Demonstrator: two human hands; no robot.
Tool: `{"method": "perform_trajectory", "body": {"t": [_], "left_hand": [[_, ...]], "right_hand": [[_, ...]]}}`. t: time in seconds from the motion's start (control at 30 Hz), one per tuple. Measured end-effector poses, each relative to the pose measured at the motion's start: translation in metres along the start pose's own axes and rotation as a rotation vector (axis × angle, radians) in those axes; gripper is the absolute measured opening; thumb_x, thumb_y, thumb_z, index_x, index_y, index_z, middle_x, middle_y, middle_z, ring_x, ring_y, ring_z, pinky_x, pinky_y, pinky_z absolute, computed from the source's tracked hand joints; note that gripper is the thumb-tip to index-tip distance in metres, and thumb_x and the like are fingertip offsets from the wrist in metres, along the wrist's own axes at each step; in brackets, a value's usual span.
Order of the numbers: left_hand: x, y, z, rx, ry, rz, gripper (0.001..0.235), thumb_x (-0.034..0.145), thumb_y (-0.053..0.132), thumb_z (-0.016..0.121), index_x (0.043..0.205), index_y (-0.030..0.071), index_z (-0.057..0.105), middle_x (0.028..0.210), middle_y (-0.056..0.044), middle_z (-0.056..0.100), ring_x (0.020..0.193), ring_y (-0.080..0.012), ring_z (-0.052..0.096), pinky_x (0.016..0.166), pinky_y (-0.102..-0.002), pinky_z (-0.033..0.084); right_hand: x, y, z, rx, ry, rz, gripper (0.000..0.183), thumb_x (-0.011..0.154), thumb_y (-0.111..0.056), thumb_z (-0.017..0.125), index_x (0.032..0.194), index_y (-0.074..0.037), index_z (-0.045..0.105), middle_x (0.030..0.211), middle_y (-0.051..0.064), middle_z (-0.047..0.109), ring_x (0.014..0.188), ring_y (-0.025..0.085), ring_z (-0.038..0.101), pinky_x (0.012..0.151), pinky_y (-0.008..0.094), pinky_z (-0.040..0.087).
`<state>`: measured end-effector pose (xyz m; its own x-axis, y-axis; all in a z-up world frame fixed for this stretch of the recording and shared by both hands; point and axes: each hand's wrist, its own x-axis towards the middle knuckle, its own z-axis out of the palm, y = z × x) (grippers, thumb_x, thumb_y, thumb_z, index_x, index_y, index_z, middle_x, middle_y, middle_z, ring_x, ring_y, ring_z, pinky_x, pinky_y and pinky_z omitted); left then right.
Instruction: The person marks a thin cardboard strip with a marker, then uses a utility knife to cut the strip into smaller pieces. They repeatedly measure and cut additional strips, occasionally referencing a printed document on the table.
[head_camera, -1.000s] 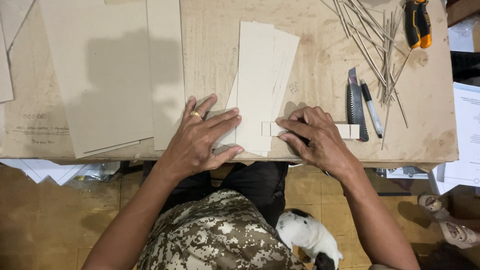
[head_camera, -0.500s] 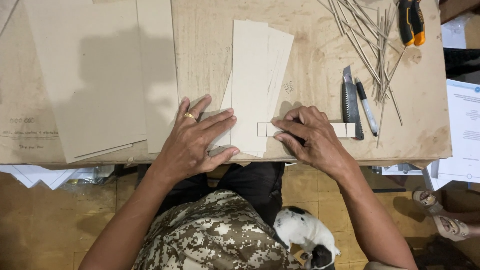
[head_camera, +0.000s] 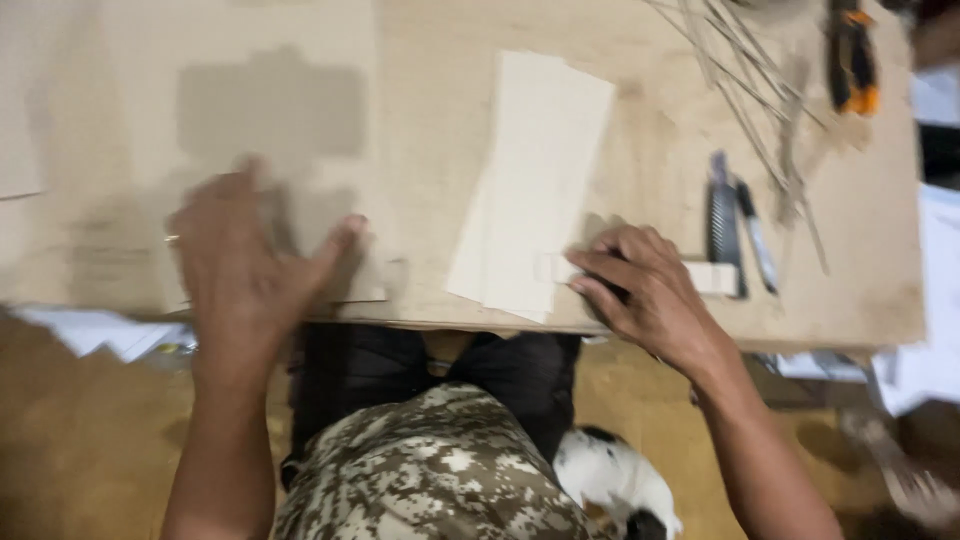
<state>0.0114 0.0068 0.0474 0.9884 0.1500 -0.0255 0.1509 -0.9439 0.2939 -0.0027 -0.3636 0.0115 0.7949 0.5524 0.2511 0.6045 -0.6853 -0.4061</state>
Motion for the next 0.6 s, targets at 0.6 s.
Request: {"method": "perform_trajectory", "body": {"t": [0.6], "left_hand": [[0.014,-0.008,0.062,-0.346,0.081,0.084,0.122,0.074,0.044,0.09,0.158,-0.004,0.016,0.135,-0.031,0.045,0.118,-0.0496,0.051,0.1,-0.054,0.045]], "right_hand": [[0.005,-0.008,-0.002,-0.066,-0.048,0.037,0.031,0.096,-0.027,0.07,0.119,-0.007,0.075,0.102,0.009,0.067,0.096,0.032,0.063,0.084,0.042,0.047]]}}
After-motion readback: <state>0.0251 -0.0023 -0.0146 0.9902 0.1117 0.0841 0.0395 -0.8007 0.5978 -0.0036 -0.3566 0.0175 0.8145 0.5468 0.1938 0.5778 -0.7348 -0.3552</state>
